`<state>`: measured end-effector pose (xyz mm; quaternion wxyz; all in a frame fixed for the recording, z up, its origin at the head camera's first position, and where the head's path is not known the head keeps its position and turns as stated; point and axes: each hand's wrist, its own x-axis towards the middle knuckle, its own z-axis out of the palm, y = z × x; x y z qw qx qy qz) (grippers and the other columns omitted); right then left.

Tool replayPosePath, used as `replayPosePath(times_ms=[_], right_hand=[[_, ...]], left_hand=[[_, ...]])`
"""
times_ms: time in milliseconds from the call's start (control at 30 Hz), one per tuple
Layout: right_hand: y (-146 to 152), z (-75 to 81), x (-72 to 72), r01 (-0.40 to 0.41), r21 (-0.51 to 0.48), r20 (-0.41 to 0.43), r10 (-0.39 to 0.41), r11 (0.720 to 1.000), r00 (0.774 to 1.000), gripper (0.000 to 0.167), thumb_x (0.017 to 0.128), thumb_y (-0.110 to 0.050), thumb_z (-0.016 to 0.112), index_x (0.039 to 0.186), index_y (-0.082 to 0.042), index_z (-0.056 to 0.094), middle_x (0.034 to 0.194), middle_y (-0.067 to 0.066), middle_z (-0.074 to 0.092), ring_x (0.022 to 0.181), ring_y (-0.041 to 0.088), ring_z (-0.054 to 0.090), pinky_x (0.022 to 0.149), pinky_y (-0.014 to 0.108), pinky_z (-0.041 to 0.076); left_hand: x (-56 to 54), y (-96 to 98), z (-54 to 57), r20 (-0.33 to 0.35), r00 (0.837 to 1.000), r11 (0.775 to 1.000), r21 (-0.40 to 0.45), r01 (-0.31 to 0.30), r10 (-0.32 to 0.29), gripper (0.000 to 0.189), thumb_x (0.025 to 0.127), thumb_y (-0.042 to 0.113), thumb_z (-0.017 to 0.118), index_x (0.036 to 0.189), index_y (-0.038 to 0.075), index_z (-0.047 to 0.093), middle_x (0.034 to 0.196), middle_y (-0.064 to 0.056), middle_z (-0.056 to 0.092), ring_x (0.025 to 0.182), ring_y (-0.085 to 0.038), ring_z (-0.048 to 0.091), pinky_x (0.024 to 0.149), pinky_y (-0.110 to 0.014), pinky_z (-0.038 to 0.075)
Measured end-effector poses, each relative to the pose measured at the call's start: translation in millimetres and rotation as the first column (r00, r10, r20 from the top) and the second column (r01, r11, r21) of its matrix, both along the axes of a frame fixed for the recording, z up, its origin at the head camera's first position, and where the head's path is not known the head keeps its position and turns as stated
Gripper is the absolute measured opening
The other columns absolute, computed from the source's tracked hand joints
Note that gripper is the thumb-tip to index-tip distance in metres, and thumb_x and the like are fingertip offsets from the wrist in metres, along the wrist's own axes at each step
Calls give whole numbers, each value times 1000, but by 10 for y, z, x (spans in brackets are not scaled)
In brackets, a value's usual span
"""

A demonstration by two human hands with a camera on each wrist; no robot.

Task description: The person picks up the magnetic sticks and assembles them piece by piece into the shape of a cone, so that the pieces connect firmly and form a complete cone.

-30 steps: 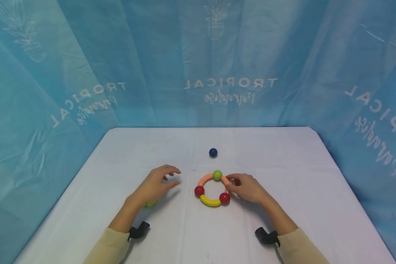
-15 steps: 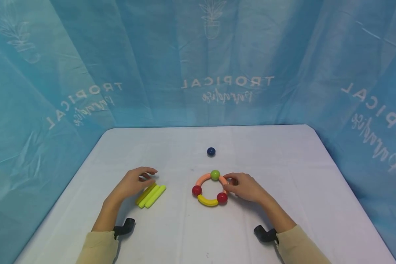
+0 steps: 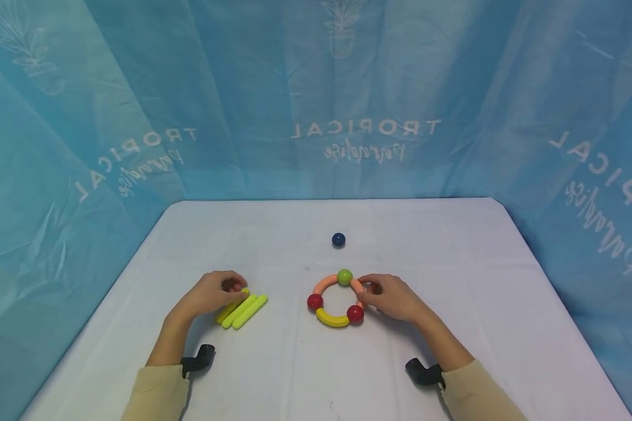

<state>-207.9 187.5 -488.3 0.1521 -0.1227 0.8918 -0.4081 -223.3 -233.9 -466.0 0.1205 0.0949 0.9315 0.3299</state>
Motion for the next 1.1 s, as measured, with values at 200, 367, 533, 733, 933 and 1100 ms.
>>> replayPosePath(times_ms=[200,367,533,733,933,1100], right_hand=[[-1,39,-6,14,-7,1,-14,1000,1000,43,88,-29,70,126,-10,60,83,2,58,67,20,56,58,32,50],[-20,42,-12,5,-7,5,-5,1000,1000,42,88,-28,70,124,-10,61,84,2,58,69,19,56,59,32,50],[-64,54,-21,-14,10,4,14,1000,1000,40,87,-27,71,124,-12,63,82,1,58,70,19,56,60,31,50],[-115,89,-19,-33,24,3,33,999,999,39,87,-28,71,123,-14,65,81,0,59,71,19,56,61,32,50],[-144,75,-16,-32,34,-23,33,999,999,37,87,-28,70,120,-12,66,80,-2,59,72,18,55,61,30,49],[-190,65,-23,-29,20,-63,30,999,998,35,85,-25,73,117,-13,66,80,-3,59,75,17,53,62,31,48]], left_hand=[[-16,13,46,-3,1000,998,-59,1,-1,16,83,24,75,92,11,69,79,1,60,72,-16,55,67,-31,48],[-34,8,53,-16,1000,996,-86,7,-9,14,82,23,74,90,13,69,80,2,60,73,-16,55,66,-31,48],[-48,1,89,-19,1000,997,-72,-13,12,12,83,22,70,92,15,69,85,2,62,78,-17,57,67,-32,49],[-54,25,218,-52,999,998,-56,-19,16,14,86,21,70,98,15,67,91,1,62,83,-17,57,70,-33,50],[-76,77,353,-135,991,1000,0,1,-2,17,86,21,69,101,13,66,91,1,63,85,-19,58,70,-35,50],[-131,146,410,-216,976,996,81,42,-23,18,88,21,68,104,14,66,94,2,64,87,-18,60,71,-35,51]])
